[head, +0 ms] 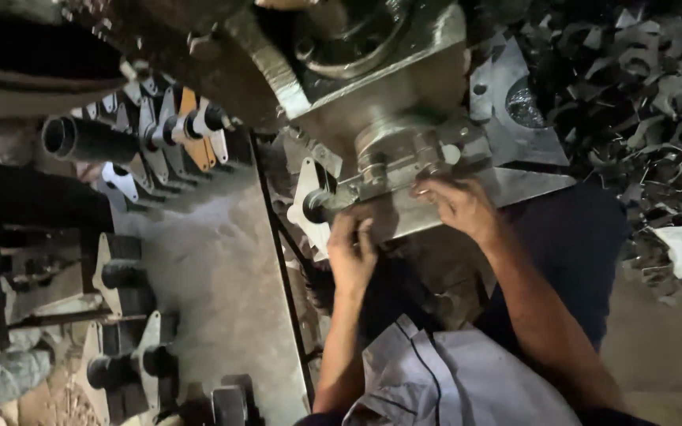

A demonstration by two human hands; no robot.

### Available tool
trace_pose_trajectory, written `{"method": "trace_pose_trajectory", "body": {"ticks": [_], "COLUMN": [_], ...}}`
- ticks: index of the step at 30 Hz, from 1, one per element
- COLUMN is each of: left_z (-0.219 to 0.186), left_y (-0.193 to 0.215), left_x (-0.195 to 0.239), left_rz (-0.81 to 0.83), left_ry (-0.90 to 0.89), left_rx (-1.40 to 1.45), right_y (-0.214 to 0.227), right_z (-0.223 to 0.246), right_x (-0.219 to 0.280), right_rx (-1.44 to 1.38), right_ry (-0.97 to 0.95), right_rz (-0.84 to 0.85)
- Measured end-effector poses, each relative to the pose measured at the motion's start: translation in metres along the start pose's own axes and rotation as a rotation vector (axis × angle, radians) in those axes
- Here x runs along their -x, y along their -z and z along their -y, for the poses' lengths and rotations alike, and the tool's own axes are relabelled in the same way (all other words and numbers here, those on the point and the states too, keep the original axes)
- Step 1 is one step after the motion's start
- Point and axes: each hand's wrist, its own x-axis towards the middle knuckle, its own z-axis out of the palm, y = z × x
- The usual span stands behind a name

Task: Fitting and assembling small metal fabrication components at a workstation.

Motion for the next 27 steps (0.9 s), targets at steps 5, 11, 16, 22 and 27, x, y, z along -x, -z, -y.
{"method": "trace_pose_trajectory", "body": {"ticks": [5, 11, 16, 22, 27], "left_z": [0.027, 0.101, 0.128, 0.104, 0.071], "left_y": [0.035, 0.065, 0.06, 0.05, 0.052], "left_x": [-0.012, -0.025, -0.035, -0.028, -0.023], "left_rz": [-0.222, -0.24, -0.062, -0.272, -0.299], "left_ry": [0.076, 0.252, 0.619, 0.314, 0.203], "left_rx": [-0.3, -0.567, -0.476, -0.771, -0.81], "right_y": [0.001, -0.001, 0.033, 0.049, 0.047], "right_z": [0.009, -0.007, 0.046, 0.077, 0.066], "right_x": [0.005, 0.005, -0.013, 0.015, 0.065], "right_rx": [-0.028, 0.003, 0.142, 0.558, -0.882], "right_ry": [0.049, -0.173, -0.163, 0.122, -0.233], "right_rz": [-0.048, -0.017, -0.148, -0.358, -0.62]}}
